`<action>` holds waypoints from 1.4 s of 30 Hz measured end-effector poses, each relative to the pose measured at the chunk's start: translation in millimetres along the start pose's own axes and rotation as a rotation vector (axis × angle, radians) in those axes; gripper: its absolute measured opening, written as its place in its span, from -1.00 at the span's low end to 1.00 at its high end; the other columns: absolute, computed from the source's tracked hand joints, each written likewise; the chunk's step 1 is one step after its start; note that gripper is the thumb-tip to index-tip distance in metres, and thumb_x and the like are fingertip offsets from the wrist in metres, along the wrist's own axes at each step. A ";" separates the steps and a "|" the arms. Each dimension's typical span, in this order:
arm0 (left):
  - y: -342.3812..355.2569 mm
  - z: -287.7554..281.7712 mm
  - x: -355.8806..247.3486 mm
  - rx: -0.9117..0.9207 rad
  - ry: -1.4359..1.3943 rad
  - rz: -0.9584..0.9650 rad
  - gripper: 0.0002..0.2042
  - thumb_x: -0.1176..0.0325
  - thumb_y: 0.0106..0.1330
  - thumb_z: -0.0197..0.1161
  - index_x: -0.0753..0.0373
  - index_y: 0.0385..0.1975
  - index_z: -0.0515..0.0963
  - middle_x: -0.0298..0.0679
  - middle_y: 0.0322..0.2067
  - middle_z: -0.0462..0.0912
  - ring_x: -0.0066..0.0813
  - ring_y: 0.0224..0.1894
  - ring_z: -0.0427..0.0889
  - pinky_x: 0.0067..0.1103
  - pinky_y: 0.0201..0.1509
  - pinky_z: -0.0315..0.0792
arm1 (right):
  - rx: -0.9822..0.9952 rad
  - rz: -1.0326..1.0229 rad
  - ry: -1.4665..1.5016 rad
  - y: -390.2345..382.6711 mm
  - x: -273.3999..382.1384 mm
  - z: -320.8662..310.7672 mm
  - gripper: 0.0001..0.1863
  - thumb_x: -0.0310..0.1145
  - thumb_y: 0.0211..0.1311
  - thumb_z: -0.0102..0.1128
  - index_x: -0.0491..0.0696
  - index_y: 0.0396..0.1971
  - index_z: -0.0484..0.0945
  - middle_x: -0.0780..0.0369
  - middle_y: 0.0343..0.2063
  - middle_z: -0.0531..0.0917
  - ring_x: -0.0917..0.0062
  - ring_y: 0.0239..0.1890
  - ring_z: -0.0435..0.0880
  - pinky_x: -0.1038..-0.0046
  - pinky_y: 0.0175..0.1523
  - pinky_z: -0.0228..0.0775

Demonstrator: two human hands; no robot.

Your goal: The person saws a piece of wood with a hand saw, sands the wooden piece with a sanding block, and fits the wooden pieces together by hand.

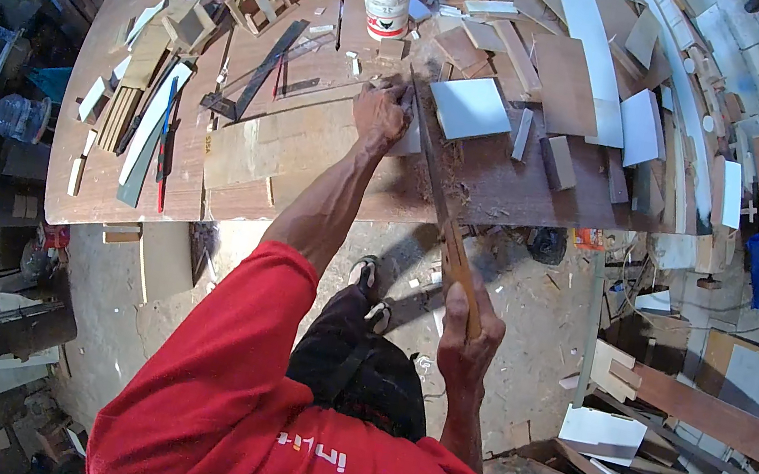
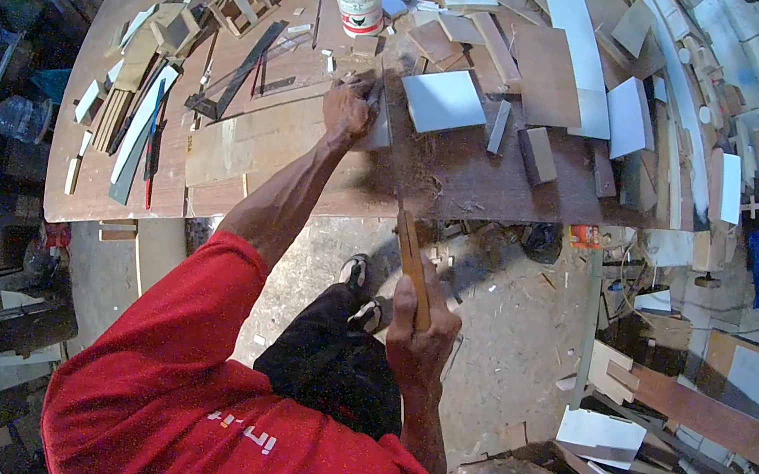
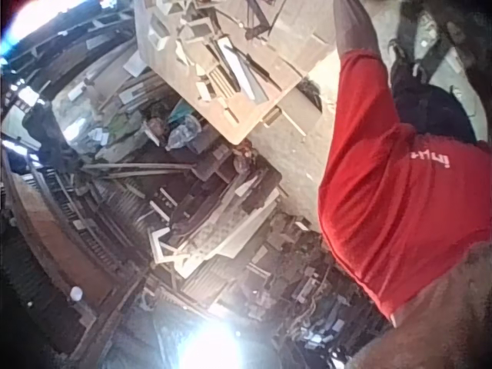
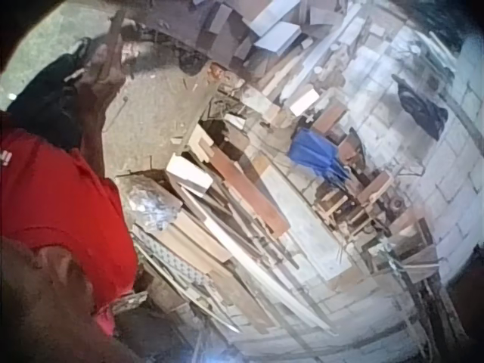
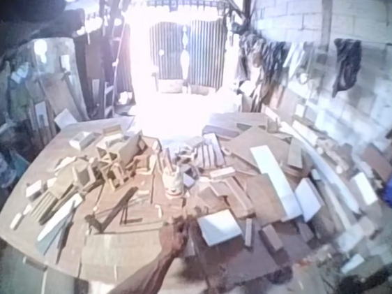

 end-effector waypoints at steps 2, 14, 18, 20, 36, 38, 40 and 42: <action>1.5 -3.0 -18.2 0.072 -0.024 0.010 -0.62 0.30 -0.07 0.23 0.00 -0.15 0.68 -0.20 -0.26 0.69 -0.09 -0.05 0.51 -0.31 0.05 0.40 | -0.034 -0.070 -0.057 15.1 -3.6 4.3 -0.57 -0.21 0.37 -0.01 -0.21 0.07 0.48 -0.05 -0.39 0.66 0.32 -0.48 0.68 0.34 -0.38 0.47; -22.4 -10.7 -21.9 0.130 0.156 -0.006 -0.28 0.28 -0.15 0.37 0.03 0.18 0.36 -0.20 0.18 0.35 -0.06 0.23 0.26 -0.08 0.31 0.09 | -0.121 -0.068 0.047 18.5 -6.5 18.8 -0.58 -0.19 0.38 0.01 -0.26 -0.02 0.54 0.22 -0.63 0.54 0.60 -0.60 0.39 0.42 -0.51 0.26; -22.3 -11.8 -14.4 0.055 0.199 0.002 -0.27 0.26 -0.17 0.39 0.02 0.18 0.37 -0.20 0.16 0.37 -0.07 0.22 0.26 -0.07 0.31 0.07 | -0.147 -0.155 0.070 9.2 -14.1 14.0 -0.59 -0.23 0.37 0.01 -0.19 0.08 0.51 0.10 -0.47 0.66 0.57 -0.53 0.57 0.45 -0.43 0.40; -23.9 -13.7 -15.9 0.076 0.112 0.018 -0.31 0.24 -0.15 0.37 0.04 0.14 0.38 -0.13 0.11 0.37 -0.05 0.23 0.24 0.01 0.33 0.01 | -0.117 -0.026 0.064 3.3 -12.1 7.6 -0.56 -0.21 0.38 0.02 -0.22 0.08 0.50 0.10 -0.42 0.66 0.58 -0.52 0.52 0.46 -0.42 0.39; -22.9 -15.6 -19.3 -0.003 0.123 0.015 -0.36 0.25 -0.18 0.33 0.04 0.07 0.43 -0.19 0.05 0.45 -0.06 0.16 0.31 -0.05 0.28 0.07 | -0.074 0.026 0.005 -8.6 -23.9 4.5 -0.53 -0.19 0.37 0.04 -0.28 0.06 0.50 -0.06 -0.13 0.66 0.39 -0.20 0.69 0.40 -0.15 0.50; -23.9 -15.6 -21.4 0.037 0.123 0.020 -0.35 0.23 -0.15 0.28 -0.04 0.13 0.44 -0.24 0.13 0.40 -0.09 0.17 0.30 -0.06 0.23 0.12 | -0.079 0.022 0.003 -9.1 -26.1 3.4 -0.53 -0.20 0.36 0.04 -0.28 0.06 0.50 -0.06 -0.13 0.66 0.38 -0.19 0.69 0.40 -0.14 0.50; -22.9 -15.7 -17.1 0.034 0.138 0.015 -0.33 0.22 -0.16 0.29 -0.05 0.13 0.43 -0.24 0.13 0.40 -0.09 0.17 0.30 -0.05 0.23 0.12 | -0.080 0.015 0.005 -9.7 -25.3 4.4 -0.54 -0.20 0.36 0.04 -0.28 0.06 0.50 -0.06 -0.12 0.66 0.38 -0.18 0.69 0.40 -0.14 0.50; -21.6 -14.8 -15.3 0.034 0.150 0.011 -0.32 0.21 -0.17 0.30 -0.05 0.14 0.43 -0.24 0.13 0.40 -0.10 0.17 0.30 -0.05 0.23 0.12 | -0.073 0.006 0.024 -10.3 -24.2 5.0 -0.54 -0.21 0.37 0.04 -0.28 0.07 0.50 -0.06 -0.12 0.66 0.37 -0.18 0.69 0.40 -0.14 0.50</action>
Point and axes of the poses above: each hand's wrist, its own y-axis towards the middle knuckle, its own z-axis out of the palm, x = y × z, the point moved 6 cm from there along y, towards the middle knuckle
